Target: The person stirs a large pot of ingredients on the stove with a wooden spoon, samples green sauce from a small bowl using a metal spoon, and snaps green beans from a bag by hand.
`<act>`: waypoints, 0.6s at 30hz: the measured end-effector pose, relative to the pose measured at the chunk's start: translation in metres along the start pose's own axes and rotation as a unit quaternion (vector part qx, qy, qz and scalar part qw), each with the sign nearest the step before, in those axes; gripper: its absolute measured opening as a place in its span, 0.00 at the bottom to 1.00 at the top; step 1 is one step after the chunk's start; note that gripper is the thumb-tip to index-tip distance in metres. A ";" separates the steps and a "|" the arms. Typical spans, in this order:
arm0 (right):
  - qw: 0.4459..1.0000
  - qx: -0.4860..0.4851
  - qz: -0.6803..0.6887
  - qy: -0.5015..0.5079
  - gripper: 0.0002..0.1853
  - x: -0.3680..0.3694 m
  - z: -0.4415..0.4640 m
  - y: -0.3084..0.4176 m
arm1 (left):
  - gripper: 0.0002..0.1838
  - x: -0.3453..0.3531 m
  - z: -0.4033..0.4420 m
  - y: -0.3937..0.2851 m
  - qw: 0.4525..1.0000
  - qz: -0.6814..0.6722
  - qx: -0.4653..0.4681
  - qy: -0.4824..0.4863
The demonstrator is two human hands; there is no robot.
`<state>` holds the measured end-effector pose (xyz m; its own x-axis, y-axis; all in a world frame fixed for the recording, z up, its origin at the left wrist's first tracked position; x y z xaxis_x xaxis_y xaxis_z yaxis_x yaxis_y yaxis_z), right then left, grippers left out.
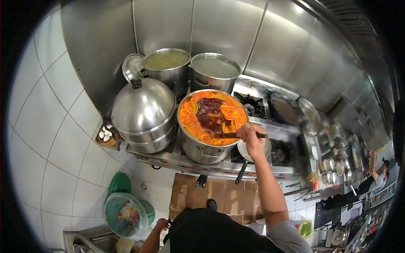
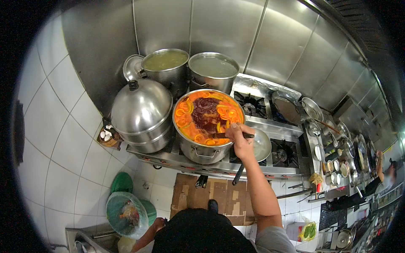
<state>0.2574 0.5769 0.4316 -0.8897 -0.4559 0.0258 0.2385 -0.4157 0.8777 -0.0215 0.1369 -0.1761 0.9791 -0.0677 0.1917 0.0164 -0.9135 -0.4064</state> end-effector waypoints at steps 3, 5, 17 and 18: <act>1.000 -0.007 -0.003 0.020 0.21 -0.010 -0.006 0.011 | 0.14 -0.001 0.002 -0.006 1.000 0.008 0.005 0.002; 0.999 -0.035 -0.008 0.021 0.21 -0.013 -0.008 0.020 | 0.14 0.000 0.002 -0.008 1.000 0.013 0.006 0.004; 0.992 -0.064 -0.105 -0.041 0.21 -0.048 0.011 -0.023 | 0.13 0.004 -0.003 -0.002 1.000 0.010 0.010 -0.001; 0.994 -0.060 -0.085 -0.036 0.21 -0.044 0.016 -0.022 | 0.13 0.004 -0.004 0.000 1.000 0.008 0.010 -0.002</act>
<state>0.2855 0.6185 0.4191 -0.9457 -0.3152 -0.0795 0.1234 -0.5743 0.8093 -0.0184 0.1355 -0.1719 0.9799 -0.0818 0.1818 0.0037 -0.9044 -0.4267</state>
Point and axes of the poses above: each hand's wrist, its own z-axis towards the middle knuckle, its own x-axis out of the palm, y = z × x, the point moved 8 cm from there along z, towards the middle knuckle, and after that the axes turned 12 degrees about y, right-handed, at the moved point
